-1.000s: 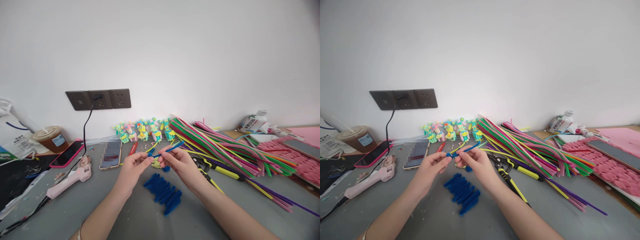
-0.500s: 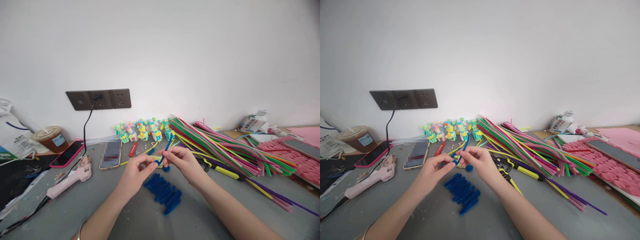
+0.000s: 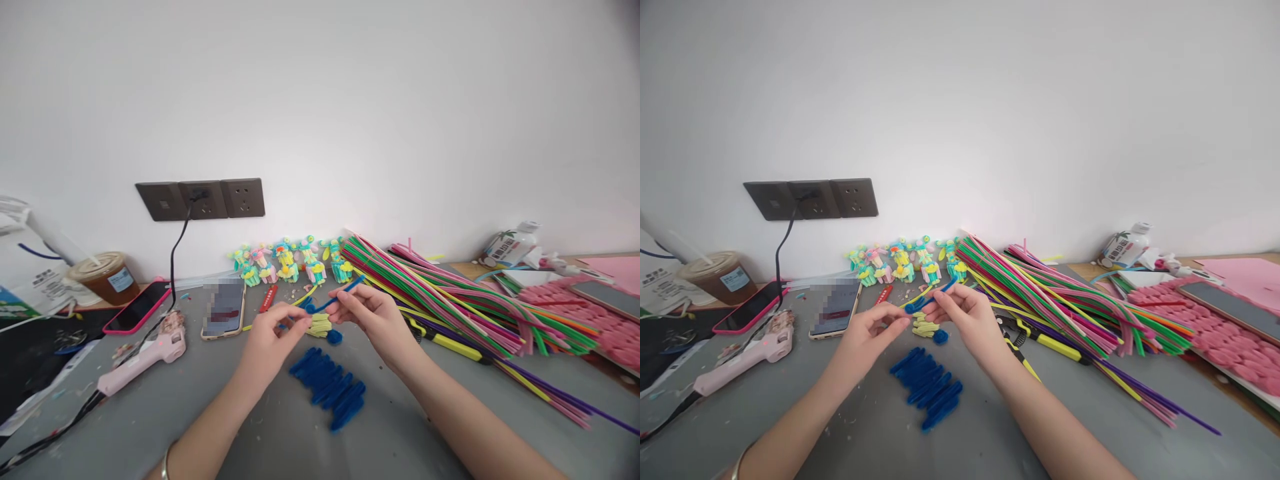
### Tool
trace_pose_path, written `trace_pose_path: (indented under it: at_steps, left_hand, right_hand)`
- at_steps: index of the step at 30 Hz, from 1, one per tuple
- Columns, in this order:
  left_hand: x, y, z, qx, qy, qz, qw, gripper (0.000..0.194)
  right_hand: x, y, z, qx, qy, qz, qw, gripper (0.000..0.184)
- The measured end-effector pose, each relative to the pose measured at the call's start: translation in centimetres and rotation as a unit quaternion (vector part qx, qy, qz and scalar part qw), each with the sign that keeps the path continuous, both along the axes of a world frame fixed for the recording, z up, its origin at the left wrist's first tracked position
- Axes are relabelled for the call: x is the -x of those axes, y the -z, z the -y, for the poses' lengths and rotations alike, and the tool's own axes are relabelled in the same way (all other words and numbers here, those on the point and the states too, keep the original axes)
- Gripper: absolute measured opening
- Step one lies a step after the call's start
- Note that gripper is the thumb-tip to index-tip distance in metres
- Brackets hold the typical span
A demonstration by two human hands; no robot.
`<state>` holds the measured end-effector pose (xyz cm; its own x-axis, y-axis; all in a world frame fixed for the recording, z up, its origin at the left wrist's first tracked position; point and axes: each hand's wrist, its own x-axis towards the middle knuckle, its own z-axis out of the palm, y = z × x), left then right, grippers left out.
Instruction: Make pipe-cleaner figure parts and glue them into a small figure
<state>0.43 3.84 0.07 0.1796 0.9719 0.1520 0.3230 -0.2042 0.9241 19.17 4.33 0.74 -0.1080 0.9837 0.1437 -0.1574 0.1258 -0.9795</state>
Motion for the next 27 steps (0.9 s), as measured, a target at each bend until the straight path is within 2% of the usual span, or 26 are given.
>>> trace_pose_path:
  at_steps: [6, 9, 12, 15, 19, 23, 25, 27]
  left_hand:
    - [0.3, -0.3, -0.3, 0.124, -0.066, 0.131, 0.981, 0.041]
    - [0.1, -0.4, -0.2, 0.154, -0.067, 0.172, 0.971, 0.042]
    - [0.0, -0.4, -0.2, 0.159, -0.044, 0.175, 0.971, 0.037]
    - [0.0, -0.4, 0.0, 0.128, 0.006, 0.12, 0.984, 0.029]
    - [-0.2, -0.4, 0.7, 0.032, 0.069, -0.013, 0.997, 0.017]
    - [-0.4, -0.3, 1.2, -0.087, 0.073, -0.182, 0.977, 0.011]
    - [-0.3, -0.1, 1.3, -0.105, 0.073, -0.236, 0.963, 0.013]
    - [-0.1, 0.1, 1.1, -0.093, 0.067, -0.24, 0.964, 0.013]
  right_hand:
    - [0.6, 0.1, 0.4, 0.034, -0.041, -0.048, 0.997, 0.031]
    - [0.9, 0.3, 0.6, 0.041, -0.061, -0.054, 0.996, 0.031]
    - [0.9, 0.3, 0.5, 0.037, -0.072, -0.049, 0.996, 0.032]
    - [0.7, 0.2, 0.5, 0.019, -0.063, -0.027, 0.997, 0.031]
    - [0.5, -0.1, 0.4, -0.008, -0.056, 0.03, 0.998, 0.034]
    - [0.9, 0.2, 0.4, -0.018, -0.081, 0.106, 0.991, 0.037]
    - [1.0, 0.4, 0.4, -0.018, -0.089, 0.134, 0.987, 0.039]
    - [1.1, 0.6, 0.3, -0.01, -0.084, 0.13, 0.988, 0.039]
